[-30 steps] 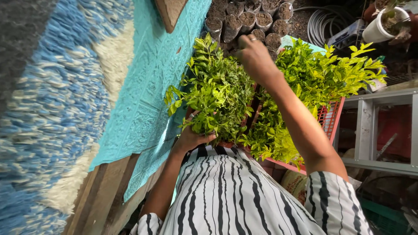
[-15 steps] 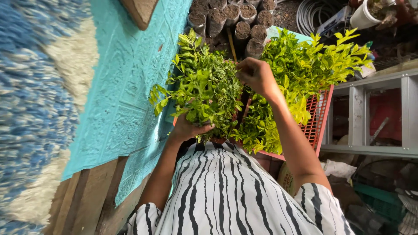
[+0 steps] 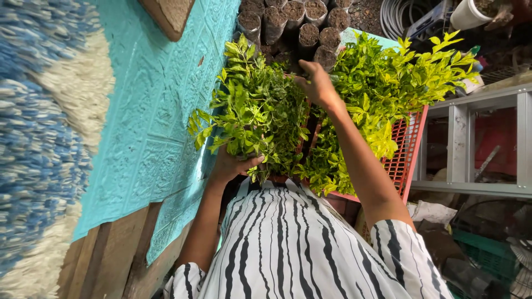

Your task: The person trims small potted plants by hand, removing leaves and small branches. They handle the plants one at a time, picking off foliage and placing the trimmed plants into a red basket.

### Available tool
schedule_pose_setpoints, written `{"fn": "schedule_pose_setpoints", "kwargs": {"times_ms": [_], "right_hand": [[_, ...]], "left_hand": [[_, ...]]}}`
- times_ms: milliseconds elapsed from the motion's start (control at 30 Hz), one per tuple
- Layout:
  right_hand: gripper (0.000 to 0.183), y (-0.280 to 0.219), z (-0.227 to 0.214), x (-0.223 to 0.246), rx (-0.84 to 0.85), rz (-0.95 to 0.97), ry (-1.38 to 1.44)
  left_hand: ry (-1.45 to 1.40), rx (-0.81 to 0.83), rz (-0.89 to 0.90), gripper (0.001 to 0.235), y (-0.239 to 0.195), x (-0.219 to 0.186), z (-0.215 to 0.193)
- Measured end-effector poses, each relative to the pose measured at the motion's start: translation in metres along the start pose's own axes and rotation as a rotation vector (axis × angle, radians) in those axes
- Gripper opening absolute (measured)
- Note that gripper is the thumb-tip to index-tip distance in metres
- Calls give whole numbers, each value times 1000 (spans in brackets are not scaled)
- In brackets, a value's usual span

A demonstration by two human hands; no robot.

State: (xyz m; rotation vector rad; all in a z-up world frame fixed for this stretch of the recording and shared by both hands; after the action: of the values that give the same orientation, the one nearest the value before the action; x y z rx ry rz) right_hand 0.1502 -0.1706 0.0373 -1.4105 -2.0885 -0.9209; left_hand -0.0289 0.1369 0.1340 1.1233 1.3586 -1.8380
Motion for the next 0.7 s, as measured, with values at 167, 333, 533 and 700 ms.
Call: {"fn": "schedule_pose_setpoints", "kwargs": {"times_ms": [167, 333, 533, 700], "right_hand": [[58, -18, 21, 52, 94, -37, 114], [46, -30, 18, 60, 1, -112, 64], [31, -29, -22, 93, -69, -37, 105], [28, -24, -42, 104, -163, 5, 208]], "left_hand": [[-40, 21, 23, 56, 11, 44, -14], [-94, -11, 36, 62, -3, 16, -11], [-41, -23, 33, 63, -1, 29, -20], [-74, 1, 70, 66, -2, 30, -19]]}}
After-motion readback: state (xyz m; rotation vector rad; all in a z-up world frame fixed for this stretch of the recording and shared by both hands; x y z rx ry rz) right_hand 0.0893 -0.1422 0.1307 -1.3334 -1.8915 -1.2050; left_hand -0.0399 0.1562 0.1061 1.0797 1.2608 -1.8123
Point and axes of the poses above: each hand's wrist, its own y-axis towards the middle knuckle, its own z-axis out of the palm, x = y × z, the point moved 3 cm from there along y, towards the middle knuckle, and after that the axes turned 11 degrees about -z, right-handed, at the moved point
